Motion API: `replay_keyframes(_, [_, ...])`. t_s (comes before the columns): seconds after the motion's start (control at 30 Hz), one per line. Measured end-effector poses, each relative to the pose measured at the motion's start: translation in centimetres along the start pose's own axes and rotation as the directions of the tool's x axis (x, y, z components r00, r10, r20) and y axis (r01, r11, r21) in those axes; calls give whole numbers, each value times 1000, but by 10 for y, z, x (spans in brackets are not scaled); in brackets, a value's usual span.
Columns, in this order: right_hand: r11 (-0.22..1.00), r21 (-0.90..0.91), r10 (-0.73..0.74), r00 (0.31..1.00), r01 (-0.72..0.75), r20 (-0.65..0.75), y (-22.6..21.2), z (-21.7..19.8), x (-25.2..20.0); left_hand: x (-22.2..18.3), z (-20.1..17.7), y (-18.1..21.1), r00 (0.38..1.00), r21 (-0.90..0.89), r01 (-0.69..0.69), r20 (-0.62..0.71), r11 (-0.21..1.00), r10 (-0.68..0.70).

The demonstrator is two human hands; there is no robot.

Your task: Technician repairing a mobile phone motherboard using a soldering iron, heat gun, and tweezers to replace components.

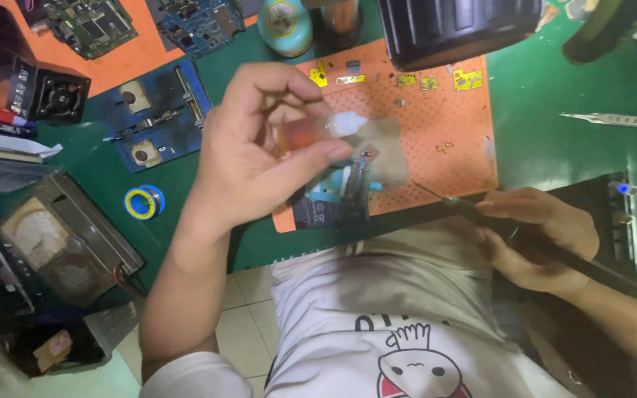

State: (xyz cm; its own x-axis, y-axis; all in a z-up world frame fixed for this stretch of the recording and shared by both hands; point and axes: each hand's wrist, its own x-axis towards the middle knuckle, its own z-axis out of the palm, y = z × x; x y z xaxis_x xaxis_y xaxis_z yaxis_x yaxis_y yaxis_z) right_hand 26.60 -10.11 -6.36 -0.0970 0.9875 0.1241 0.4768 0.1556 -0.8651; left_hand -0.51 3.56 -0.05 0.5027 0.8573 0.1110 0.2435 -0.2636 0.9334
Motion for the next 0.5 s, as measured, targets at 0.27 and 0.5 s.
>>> replay_keyframes(0.27, [990, 32, -135, 991, 135, 0, -14, 26, 43, 1, 4, -22, 997, -42, 31, 78, 999, -28])
replay_keyframes(0.5, [976, -28, -217, 976, 216, -34, -4, 37, 39, 2, 5, -28, 999, 87, -52, -2, 995, 52])
